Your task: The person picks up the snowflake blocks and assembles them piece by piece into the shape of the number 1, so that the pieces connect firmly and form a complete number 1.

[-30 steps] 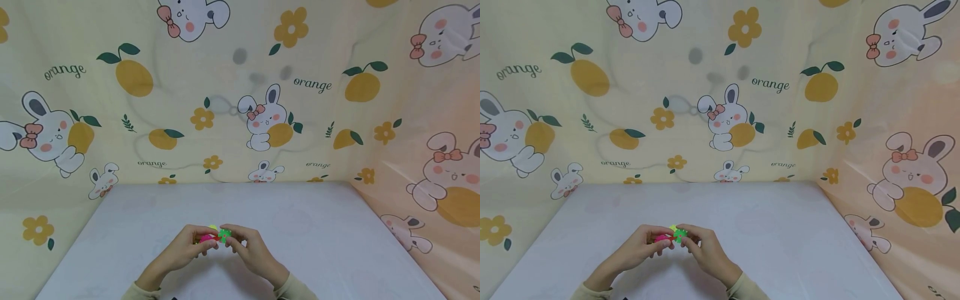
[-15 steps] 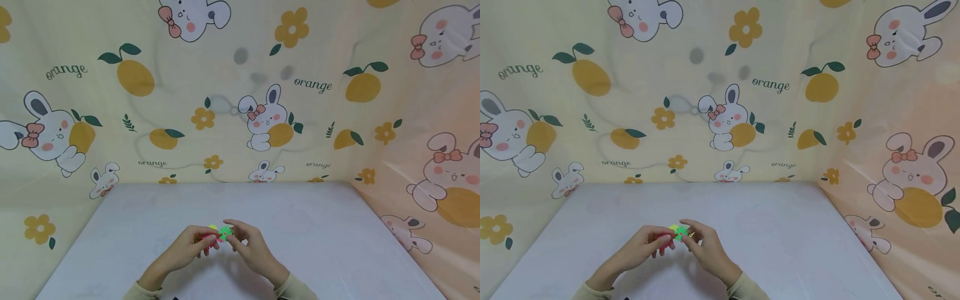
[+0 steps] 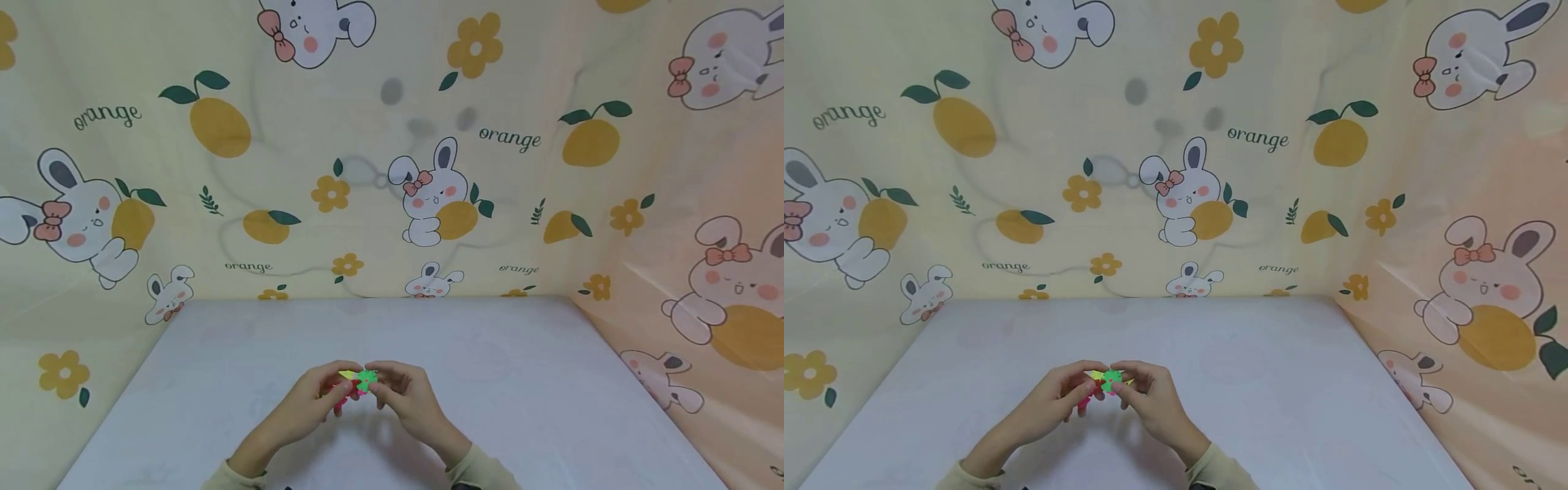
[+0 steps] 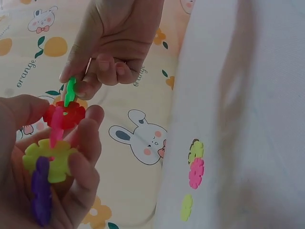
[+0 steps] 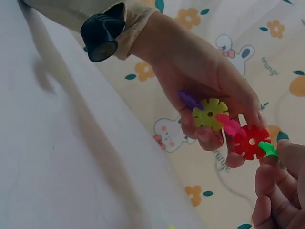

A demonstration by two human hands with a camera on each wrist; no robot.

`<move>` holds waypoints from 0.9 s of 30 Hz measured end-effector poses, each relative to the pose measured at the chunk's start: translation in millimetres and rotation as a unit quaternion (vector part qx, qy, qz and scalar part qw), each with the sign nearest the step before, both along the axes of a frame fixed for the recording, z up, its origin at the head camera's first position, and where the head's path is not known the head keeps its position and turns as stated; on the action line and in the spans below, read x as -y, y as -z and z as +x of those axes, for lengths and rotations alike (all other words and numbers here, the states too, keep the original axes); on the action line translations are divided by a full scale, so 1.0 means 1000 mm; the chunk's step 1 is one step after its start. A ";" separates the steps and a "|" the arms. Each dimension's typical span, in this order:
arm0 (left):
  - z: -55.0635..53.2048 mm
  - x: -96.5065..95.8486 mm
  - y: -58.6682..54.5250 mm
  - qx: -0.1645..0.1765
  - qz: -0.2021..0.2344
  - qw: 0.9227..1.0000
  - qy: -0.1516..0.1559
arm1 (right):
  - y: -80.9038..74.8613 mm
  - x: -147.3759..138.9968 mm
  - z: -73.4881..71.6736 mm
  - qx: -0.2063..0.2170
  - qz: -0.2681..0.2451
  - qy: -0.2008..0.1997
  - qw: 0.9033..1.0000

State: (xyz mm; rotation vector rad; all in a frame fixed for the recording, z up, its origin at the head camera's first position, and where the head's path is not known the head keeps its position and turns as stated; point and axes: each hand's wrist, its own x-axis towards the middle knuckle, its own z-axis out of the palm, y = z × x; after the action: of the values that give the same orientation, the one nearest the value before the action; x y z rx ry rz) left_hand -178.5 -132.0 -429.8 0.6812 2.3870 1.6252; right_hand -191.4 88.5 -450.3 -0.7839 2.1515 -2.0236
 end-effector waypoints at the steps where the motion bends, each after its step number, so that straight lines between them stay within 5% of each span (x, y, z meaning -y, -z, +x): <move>1: 0.000 -0.001 0.000 -0.001 -0.004 1.000 -0.005 | 0.001 0.000 0.000 0.003 -0.007 -0.002 1.000; 13: 0.005 -0.005 0.001 -0.025 -0.047 0.998 -0.037 | 0.005 0.003 0.003 0.026 -0.049 -0.026 0.998; 20: 0.007 -0.007 -0.001 -0.078 -0.072 0.992 -0.069 | 0.006 0.006 0.003 0.022 -0.064 -0.040 0.997; 27: 0.005 -0.006 -0.003 -0.097 -0.075 0.987 -0.100 | 0.002 0.002 -0.003 0.001 -0.025 -0.028 0.999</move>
State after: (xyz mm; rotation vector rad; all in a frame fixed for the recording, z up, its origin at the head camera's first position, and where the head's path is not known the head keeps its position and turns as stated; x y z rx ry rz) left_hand -173.4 -126.1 -426.7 0.6166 2.7646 1.4883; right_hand -194.6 87.0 -452.2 -0.8374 2.0610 -2.0575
